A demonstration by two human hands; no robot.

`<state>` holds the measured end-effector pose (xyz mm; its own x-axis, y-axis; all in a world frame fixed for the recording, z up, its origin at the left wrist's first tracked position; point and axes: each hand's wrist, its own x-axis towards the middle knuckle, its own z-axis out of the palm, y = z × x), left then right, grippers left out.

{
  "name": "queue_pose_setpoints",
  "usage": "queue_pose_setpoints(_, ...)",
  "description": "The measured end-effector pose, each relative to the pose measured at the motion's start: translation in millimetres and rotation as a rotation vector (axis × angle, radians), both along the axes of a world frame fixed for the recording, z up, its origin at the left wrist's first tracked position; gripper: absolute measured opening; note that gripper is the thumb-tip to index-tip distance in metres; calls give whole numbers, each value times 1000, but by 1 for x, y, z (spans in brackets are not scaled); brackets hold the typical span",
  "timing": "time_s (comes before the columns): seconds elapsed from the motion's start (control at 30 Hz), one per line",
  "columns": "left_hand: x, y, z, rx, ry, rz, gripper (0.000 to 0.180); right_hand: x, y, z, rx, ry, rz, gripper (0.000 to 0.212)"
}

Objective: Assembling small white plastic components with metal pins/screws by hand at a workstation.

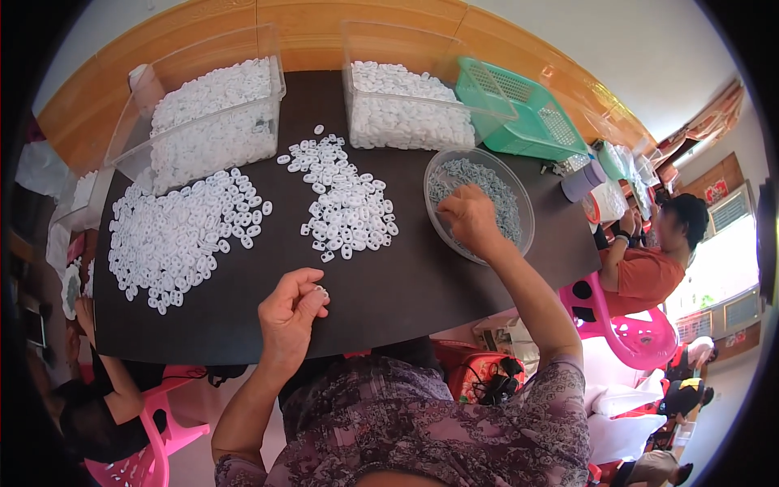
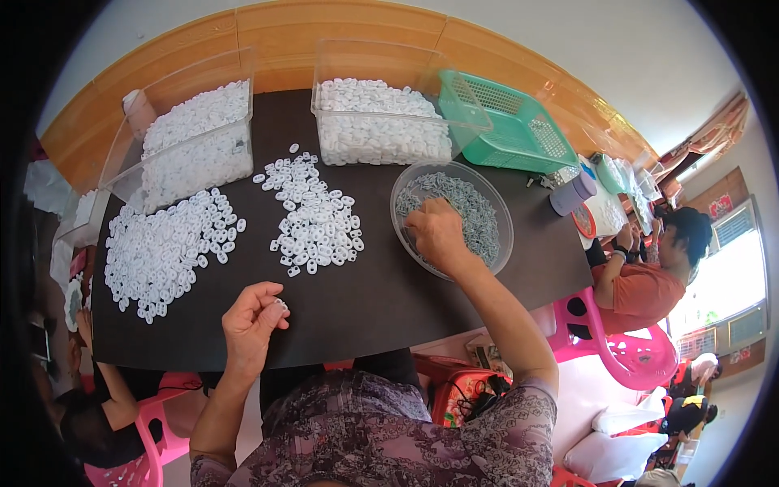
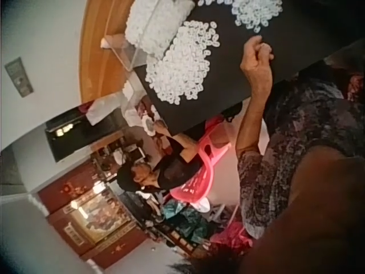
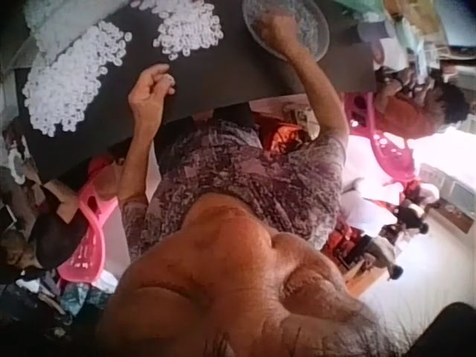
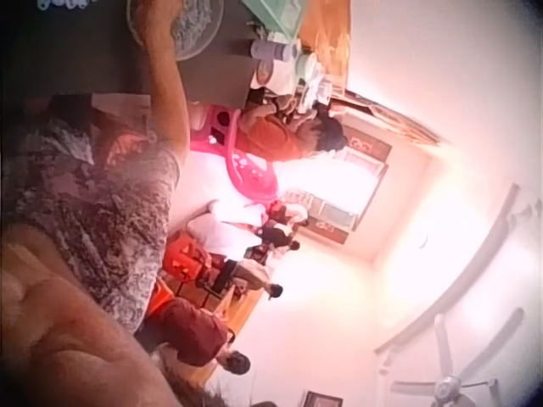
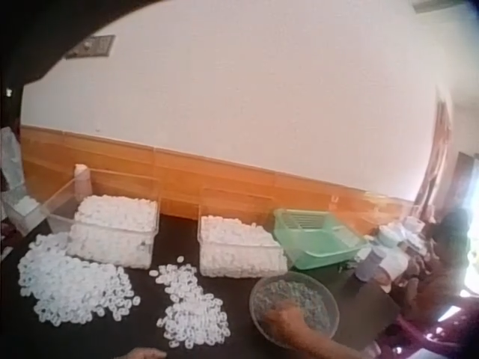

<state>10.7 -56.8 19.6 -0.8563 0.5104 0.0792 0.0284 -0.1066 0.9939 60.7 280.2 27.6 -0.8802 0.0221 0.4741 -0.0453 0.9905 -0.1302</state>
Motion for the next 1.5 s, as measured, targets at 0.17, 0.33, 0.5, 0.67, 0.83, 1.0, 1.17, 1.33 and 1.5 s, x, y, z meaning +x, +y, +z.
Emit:
queue_pose_setpoints(0.17,7,1,-2,51,-71,14,18,-5,-1,-2,55,-51,18,6)
queue_pose_setpoints(0.33,11,0,-5,138,-162,-5,15,-7,3,3,27,-128,40,3)
queue_pose_setpoints(0.5,14,-1,1,184,-225,12,15,-4,-1,8,28,-10,93,7)
queue_pose_setpoints(0.67,17,1,5,258,-376,73,17,12,-48,36,-162,14,-4,9)
queue_pose_setpoints(0.83,15,-3,-5,287,-382,21,15,20,-124,44,-692,-168,181,9)
queue_pose_setpoints(1.0,18,-6,-3,315,-418,15,12,12,-167,36,-913,-290,319,14)
queue_pose_setpoints(1.17,21,-11,-2,320,-397,38,12,8,-178,34,-907,-328,361,15)
queue_pose_setpoints(1.33,24,-13,-6,315,-376,31,13,9,-184,37,-943,-387,312,15)
queue_pose_setpoints(1.5,26,-14,-8,278,-330,27,13,8,-186,36,-925,-390,315,15)
